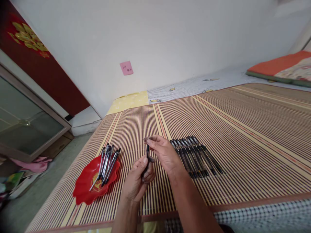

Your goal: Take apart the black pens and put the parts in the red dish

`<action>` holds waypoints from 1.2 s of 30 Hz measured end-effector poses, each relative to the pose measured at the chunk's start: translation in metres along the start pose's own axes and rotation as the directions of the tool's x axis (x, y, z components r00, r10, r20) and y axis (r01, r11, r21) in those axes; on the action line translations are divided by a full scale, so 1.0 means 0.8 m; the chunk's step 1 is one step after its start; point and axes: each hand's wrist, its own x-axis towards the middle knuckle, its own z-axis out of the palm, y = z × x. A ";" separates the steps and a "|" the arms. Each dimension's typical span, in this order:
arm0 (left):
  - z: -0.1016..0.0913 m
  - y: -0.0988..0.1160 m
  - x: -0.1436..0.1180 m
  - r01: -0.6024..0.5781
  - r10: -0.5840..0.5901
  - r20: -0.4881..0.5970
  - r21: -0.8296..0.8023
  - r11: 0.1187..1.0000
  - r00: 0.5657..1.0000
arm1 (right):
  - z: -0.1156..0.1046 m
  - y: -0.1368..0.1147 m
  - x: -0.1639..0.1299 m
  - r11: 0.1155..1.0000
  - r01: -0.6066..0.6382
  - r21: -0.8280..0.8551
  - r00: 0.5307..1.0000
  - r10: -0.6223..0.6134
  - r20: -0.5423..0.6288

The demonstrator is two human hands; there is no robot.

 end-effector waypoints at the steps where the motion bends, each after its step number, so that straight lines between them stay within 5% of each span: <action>1: 0.000 0.000 0.000 -0.001 0.001 0.002 -0.001 1.000 1.000 | 0.000 0.001 0.001 1.000 0.003 0.012 1.000 -0.003 -0.004; 36: 0.000 -0.002 0.001 0.003 -0.003 -0.016 0.002 1.000 1.000 | 0.000 -0.004 -0.002 0.999 -0.031 -0.020 0.999 0.032 0.017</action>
